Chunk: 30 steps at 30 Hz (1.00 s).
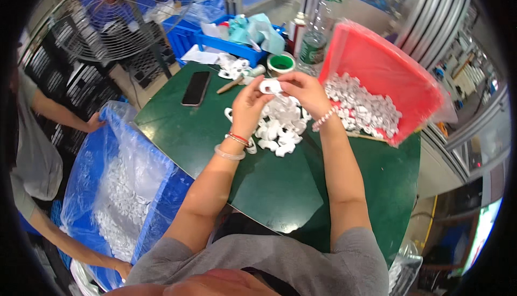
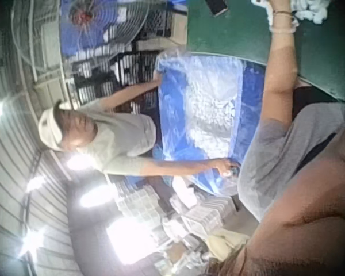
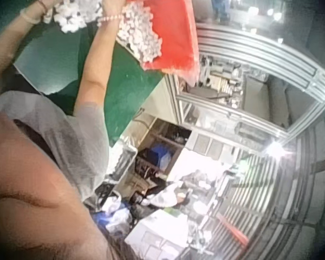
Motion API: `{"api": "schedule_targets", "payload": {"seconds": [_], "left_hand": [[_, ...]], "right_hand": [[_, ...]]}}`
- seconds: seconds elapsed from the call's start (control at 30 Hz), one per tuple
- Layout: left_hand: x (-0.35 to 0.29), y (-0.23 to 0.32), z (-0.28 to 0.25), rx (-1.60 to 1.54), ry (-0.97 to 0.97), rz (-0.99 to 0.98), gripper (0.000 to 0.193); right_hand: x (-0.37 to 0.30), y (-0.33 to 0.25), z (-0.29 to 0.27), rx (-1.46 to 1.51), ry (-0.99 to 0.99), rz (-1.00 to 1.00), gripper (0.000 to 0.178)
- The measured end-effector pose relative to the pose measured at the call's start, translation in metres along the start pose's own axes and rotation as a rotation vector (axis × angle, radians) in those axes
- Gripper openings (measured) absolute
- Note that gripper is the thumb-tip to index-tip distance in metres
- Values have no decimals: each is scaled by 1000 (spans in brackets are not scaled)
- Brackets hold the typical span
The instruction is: The person assembles plastic switch housings by hand, fitting internal components into the casings and pressing the casing pieces together on the workbench.
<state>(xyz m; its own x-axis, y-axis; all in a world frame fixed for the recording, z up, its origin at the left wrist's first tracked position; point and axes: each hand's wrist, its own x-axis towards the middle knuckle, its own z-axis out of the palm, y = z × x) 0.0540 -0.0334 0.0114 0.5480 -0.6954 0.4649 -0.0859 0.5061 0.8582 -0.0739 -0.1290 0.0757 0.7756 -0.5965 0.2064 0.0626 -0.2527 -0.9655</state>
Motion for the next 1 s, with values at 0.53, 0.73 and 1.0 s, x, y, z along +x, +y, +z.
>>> {"api": "schedule_targets", "payload": {"seconds": [0.53,0.73,1.0], "left_hand": [[-7,14,5,-108,-72,51,33],[-6,17,8,-193,-73,45,34],[-5,18,7,-301,-74,-21,34]], "right_hand": [[-7,-4,-6,276,-102,69,23],[-8,-8,-5,258,-82,72,22],[-9,-13,7,111,56,19,21]]}}
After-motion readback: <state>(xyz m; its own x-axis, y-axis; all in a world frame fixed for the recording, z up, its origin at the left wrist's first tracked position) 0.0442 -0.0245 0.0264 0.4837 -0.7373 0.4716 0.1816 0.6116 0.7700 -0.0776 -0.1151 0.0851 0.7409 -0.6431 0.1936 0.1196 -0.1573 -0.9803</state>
